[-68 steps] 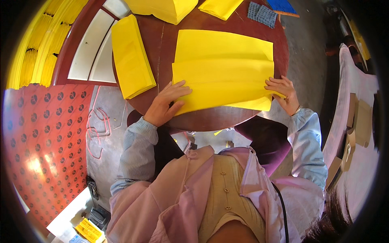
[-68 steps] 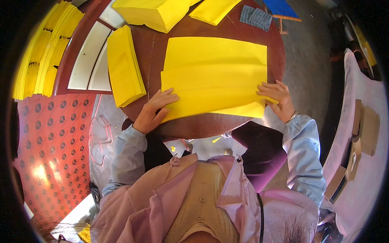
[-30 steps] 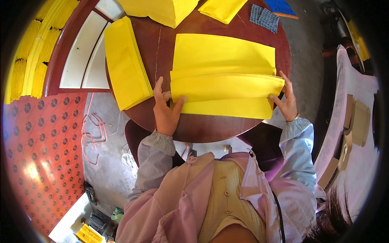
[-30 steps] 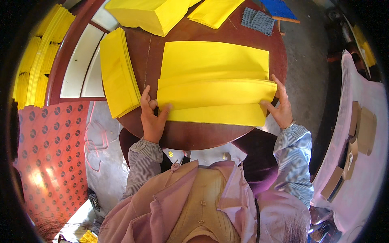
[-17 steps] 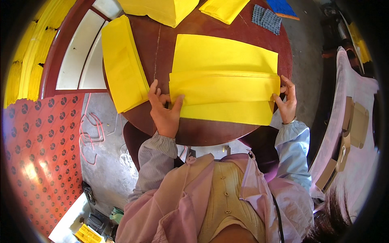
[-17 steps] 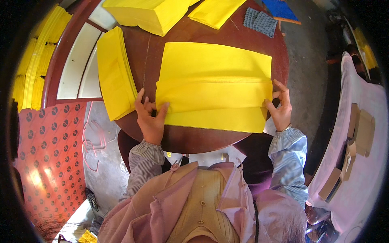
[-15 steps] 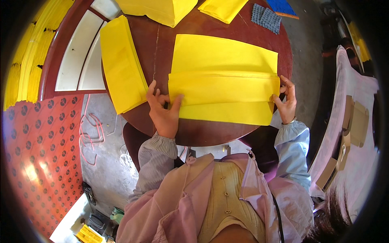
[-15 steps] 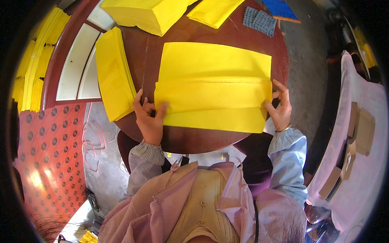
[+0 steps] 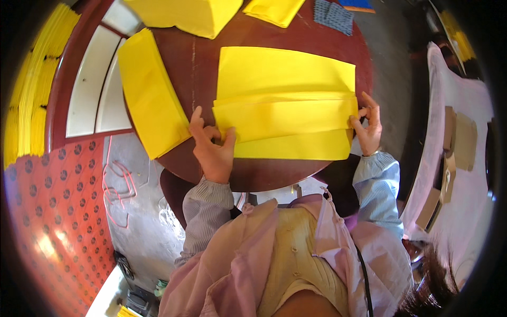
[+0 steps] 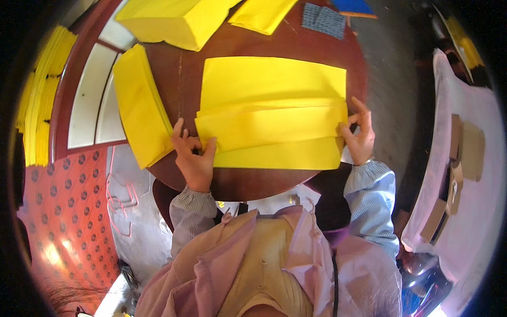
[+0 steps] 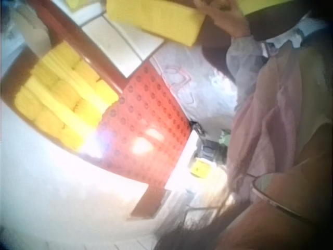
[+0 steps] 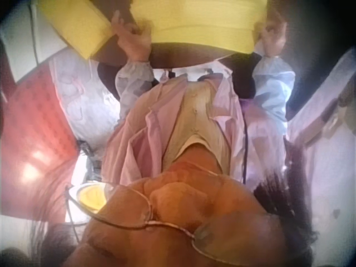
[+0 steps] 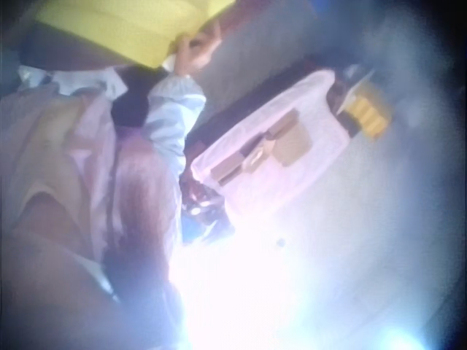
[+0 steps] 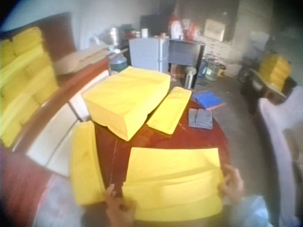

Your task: The person folds yellow paper sheets by hand on a round table, aligning edges and pressing creases. They handle sheets one at a time, stacking finished pieces and occasionally adjusting the pile.

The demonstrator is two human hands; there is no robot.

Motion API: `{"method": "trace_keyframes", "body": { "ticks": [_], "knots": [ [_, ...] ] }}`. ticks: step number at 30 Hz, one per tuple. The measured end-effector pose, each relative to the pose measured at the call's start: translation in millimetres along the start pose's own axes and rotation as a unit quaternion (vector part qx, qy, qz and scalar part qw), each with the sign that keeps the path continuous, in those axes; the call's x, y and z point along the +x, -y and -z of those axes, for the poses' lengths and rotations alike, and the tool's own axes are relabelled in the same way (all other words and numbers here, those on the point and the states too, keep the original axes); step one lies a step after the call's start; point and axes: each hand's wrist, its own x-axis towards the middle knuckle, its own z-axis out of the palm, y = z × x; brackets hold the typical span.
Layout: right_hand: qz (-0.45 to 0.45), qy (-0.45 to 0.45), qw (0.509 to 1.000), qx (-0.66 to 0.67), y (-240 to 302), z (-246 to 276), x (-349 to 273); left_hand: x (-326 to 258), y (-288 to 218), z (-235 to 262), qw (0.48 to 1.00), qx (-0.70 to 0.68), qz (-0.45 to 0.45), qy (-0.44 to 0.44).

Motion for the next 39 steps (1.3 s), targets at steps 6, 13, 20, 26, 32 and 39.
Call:
{"method": "trace_keyframes", "body": {
  "ticks": [6, 13, 20, 26, 32, 39],
  "knots": [
    [-0.042, -0.033, 0.998, 0.034, -3.6, -5.4, -12.5, 3.6, 2.8, 4.1, 1.000, -0.010, -0.009, 0.023],
    [0.004, -0.060, 0.997, -0.045, -0.2, -8.8, -14.5, 4.3, 3.4, 5.0, 0.999, -0.009, -0.007, 0.036],
    [0.066, -0.096, 0.988, -0.105, -0.1, -16.6, -14.2, 5.4, -3.8, 4.8, 0.998, 0.025, 0.032, 0.038],
    [0.067, -0.070, 0.988, -0.122, -2.6, -15.7, -14.3, 10.7, -8.9, 6.5, 0.989, 0.123, -0.046, 0.071],
    [0.030, -0.064, 0.991, -0.118, -6.6, -16.8, -15.5, 12.5, -10.9, 5.4, 0.940, 0.243, -0.236, 0.035],
    [0.026, -0.076, 0.990, -0.113, -1.4, -19.6, -18.2, 14.5, -0.9, -34.8, 0.947, 0.158, -0.257, 0.113]
  ]
}}
